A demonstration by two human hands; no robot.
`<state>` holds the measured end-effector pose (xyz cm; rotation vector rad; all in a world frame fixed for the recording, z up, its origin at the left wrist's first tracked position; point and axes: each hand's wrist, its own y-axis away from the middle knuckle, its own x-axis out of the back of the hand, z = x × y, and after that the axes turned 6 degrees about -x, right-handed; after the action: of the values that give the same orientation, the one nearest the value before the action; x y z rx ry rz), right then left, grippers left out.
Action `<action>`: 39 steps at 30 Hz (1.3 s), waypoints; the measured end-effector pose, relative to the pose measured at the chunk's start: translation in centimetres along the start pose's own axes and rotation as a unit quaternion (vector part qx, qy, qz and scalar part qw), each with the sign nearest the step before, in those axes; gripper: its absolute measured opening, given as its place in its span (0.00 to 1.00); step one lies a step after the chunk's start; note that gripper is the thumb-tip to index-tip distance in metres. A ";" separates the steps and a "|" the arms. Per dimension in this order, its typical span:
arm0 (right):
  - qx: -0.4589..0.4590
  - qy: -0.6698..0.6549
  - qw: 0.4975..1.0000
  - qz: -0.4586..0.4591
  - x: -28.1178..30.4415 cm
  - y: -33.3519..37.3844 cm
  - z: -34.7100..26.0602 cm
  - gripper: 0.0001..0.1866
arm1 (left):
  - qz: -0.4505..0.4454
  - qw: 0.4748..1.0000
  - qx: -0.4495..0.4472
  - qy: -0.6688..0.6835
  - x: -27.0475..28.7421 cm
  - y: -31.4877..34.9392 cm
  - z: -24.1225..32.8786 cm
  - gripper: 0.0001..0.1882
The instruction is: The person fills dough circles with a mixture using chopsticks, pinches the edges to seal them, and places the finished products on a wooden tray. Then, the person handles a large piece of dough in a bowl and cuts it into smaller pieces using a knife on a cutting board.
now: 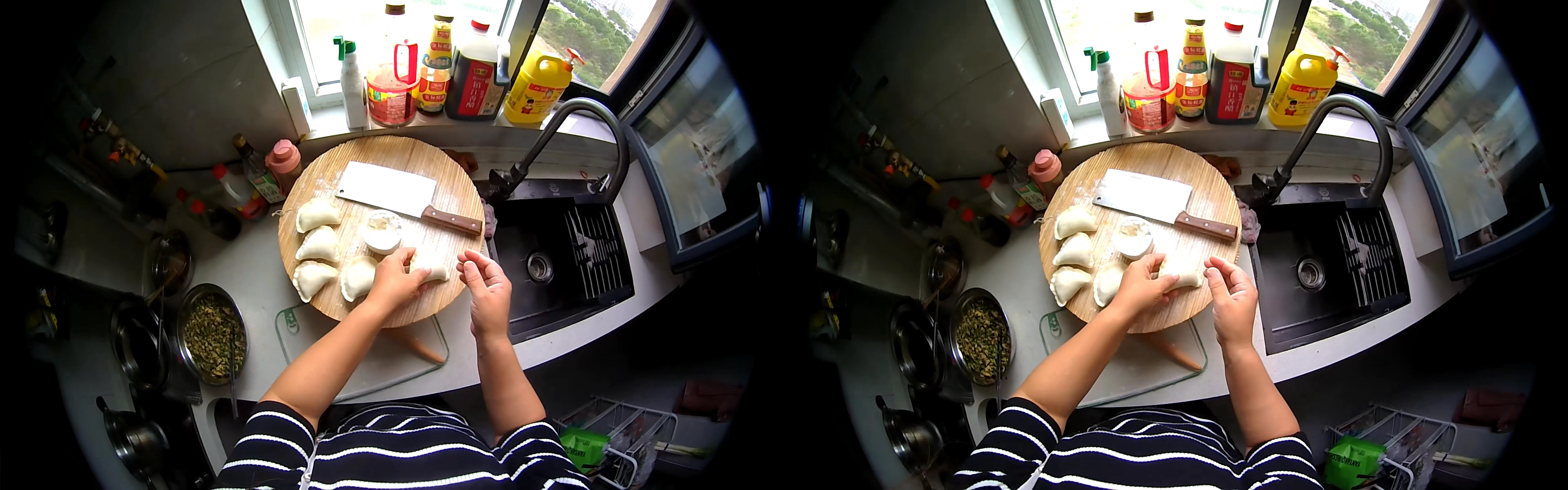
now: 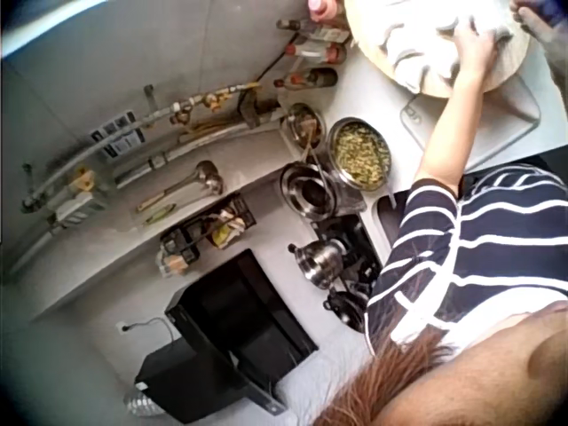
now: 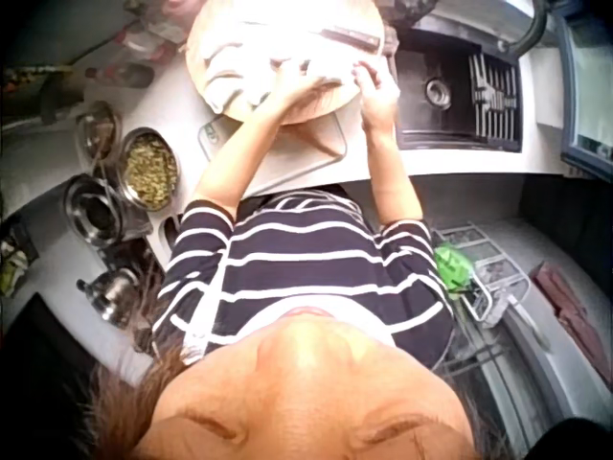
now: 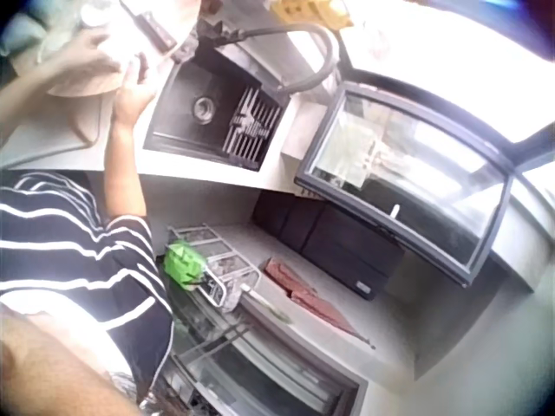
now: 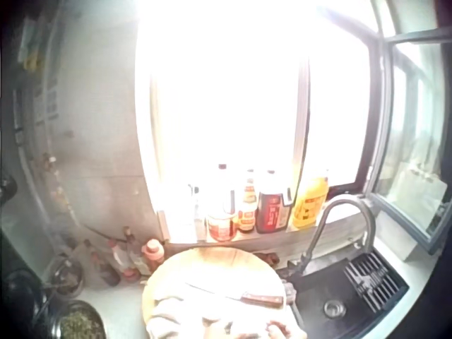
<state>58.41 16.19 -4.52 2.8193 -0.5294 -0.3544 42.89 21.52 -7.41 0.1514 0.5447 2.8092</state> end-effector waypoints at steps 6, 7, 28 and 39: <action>-0.135 -0.250 0.953 -0.102 -1.9 0.7 -1.0 0.16 | 0.128 0.951 -0.211 -0.188 2.1 5.1 0.1 0.18; -0.152 -0.270 0.942 -0.131 -2.4 1.2 -1.1 0.17 | 0.124 0.961 -0.190 -0.156 2.4 6.7 1.2 0.17; -0.400 0.001 0.820 -0.410 -38.0 13.8 10.2 0.34 | 0.489 0.856 -0.131 0.104 25.6 31.3 -8.2 0.19; -0.358 0.061 0.858 -0.363 -43.9 16.1 17.2 0.38 | 0.459 0.882 -0.089 0.066 33.9 34.5 -12.4 0.16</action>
<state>8.72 14.99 -7.68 2.1523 0.6181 -0.3907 0.05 -3.88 -4.11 0.2282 0.2617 3.8024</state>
